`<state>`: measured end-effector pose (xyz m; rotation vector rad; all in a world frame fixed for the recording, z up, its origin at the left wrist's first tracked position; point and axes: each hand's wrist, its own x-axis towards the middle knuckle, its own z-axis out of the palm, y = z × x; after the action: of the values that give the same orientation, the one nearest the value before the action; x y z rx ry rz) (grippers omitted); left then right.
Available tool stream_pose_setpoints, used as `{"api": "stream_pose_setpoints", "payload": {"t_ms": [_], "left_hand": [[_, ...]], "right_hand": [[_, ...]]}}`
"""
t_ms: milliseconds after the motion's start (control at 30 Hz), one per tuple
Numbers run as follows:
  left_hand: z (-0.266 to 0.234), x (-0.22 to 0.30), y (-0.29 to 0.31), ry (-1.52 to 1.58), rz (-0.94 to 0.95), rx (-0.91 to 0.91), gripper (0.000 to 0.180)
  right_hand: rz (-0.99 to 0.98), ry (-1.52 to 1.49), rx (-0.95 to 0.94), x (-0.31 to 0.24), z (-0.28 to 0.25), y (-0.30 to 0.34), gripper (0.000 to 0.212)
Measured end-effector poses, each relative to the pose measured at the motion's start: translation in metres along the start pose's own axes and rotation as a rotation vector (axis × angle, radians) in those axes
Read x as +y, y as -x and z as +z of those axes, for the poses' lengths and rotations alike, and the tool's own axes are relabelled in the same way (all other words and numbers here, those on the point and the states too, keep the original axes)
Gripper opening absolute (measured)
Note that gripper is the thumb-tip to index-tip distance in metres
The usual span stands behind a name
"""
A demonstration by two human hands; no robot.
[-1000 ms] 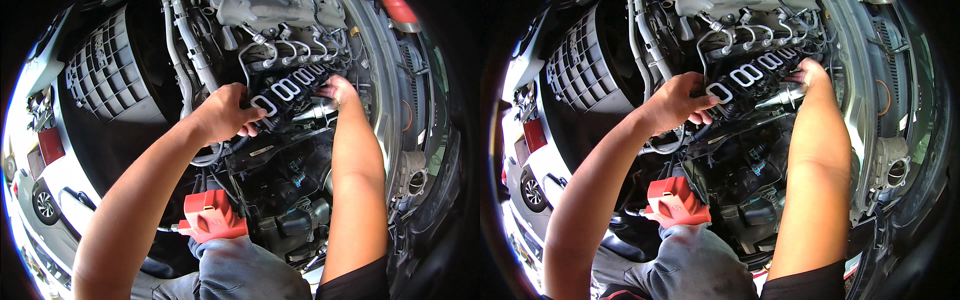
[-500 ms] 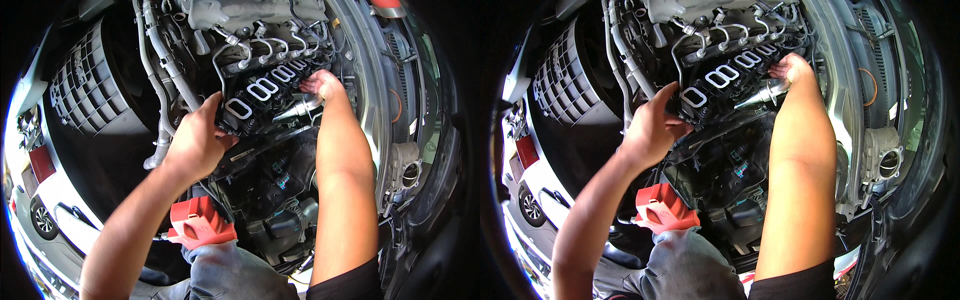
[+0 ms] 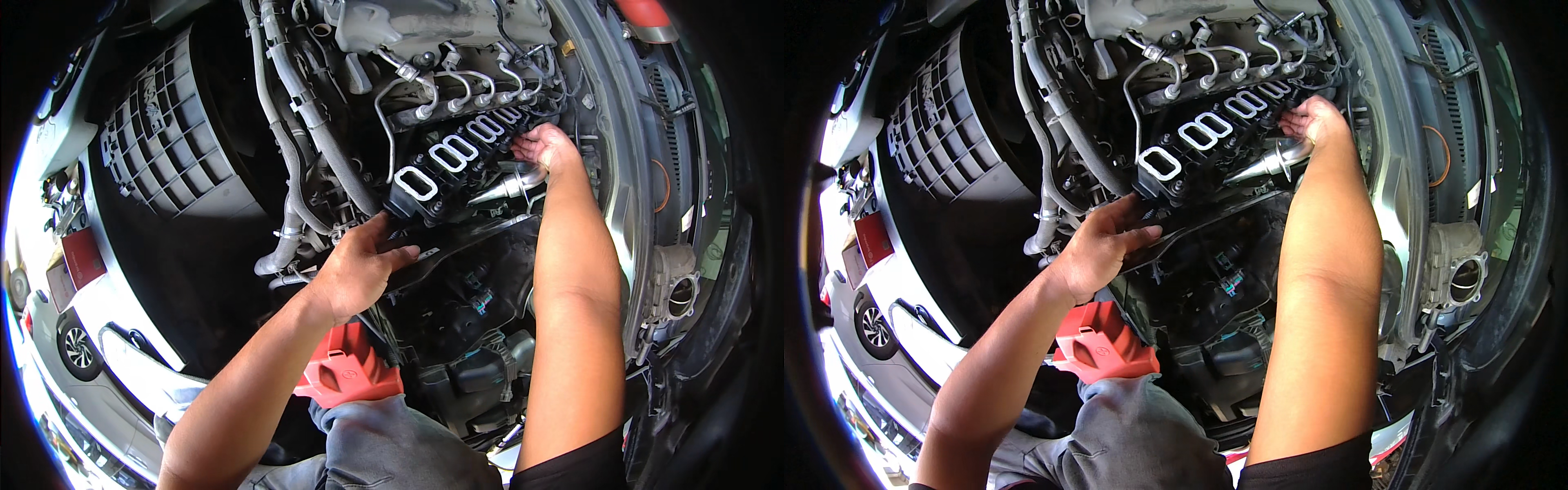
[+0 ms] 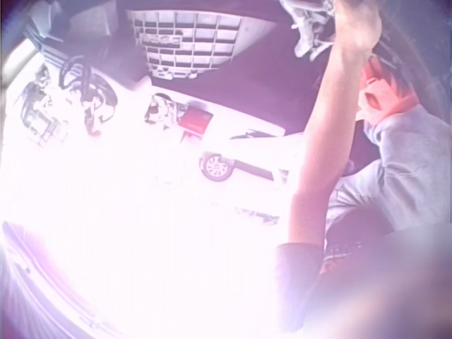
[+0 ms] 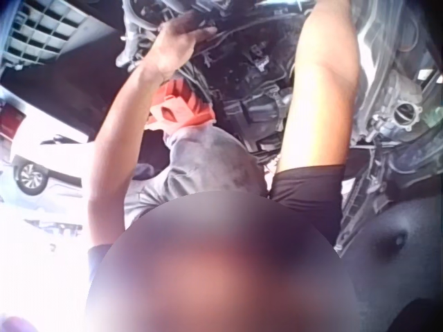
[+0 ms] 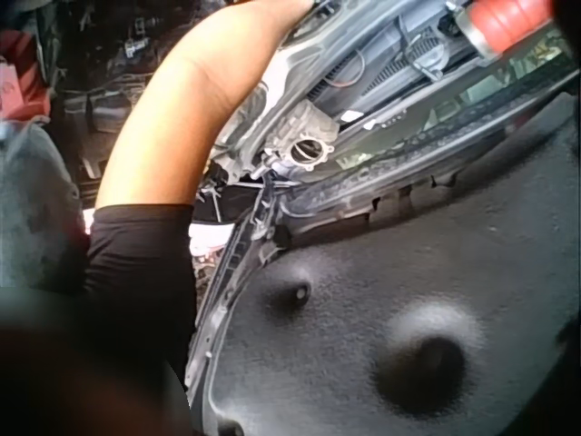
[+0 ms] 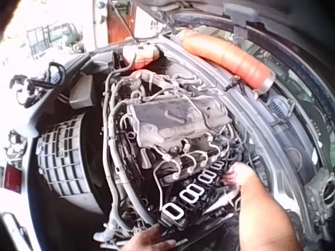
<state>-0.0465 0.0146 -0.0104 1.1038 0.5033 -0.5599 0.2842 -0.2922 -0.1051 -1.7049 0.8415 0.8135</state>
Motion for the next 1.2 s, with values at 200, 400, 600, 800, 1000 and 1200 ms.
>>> {"api": "stream_pose_setpoints", "payload": {"t_ms": [200, 400, 600, 800, 1000, 1200], "left_hand": [[-0.005, 0.013, 0.004, -0.168, -0.060, -0.086, 0.044], [-0.003, 0.020, 0.007, -0.234, -0.018, -0.097, 0.046], [0.000, 0.015, 0.010, -0.321, 0.058, -0.071, 0.064], [-0.008, 0.023, 0.003, -0.376, -0.068, -0.094, 0.049], [-0.002, 0.037, -0.001, -0.826, 0.015, 0.093, 0.058], [0.004, 0.034, -0.005, -0.755, -0.003, 0.188, 0.054]], "right_hand": [[-0.026, -0.068, 0.024, 0.001, -0.001, 0.002, 0.030], [-0.063, -0.124, 0.018, 0.005, 0.001, 0.005, 0.035], [-0.115, -0.188, 0.124, 0.008, 0.001, 0.002, 0.032], [-0.130, -0.122, 0.114, 0.007, 0.001, 0.002, 0.025], [-0.106, -0.034, 0.036, 0.004, 0.004, 0.006, 0.031], [-0.096, 0.000, 0.018, 0.002, 0.009, 0.010, 0.037]]}}
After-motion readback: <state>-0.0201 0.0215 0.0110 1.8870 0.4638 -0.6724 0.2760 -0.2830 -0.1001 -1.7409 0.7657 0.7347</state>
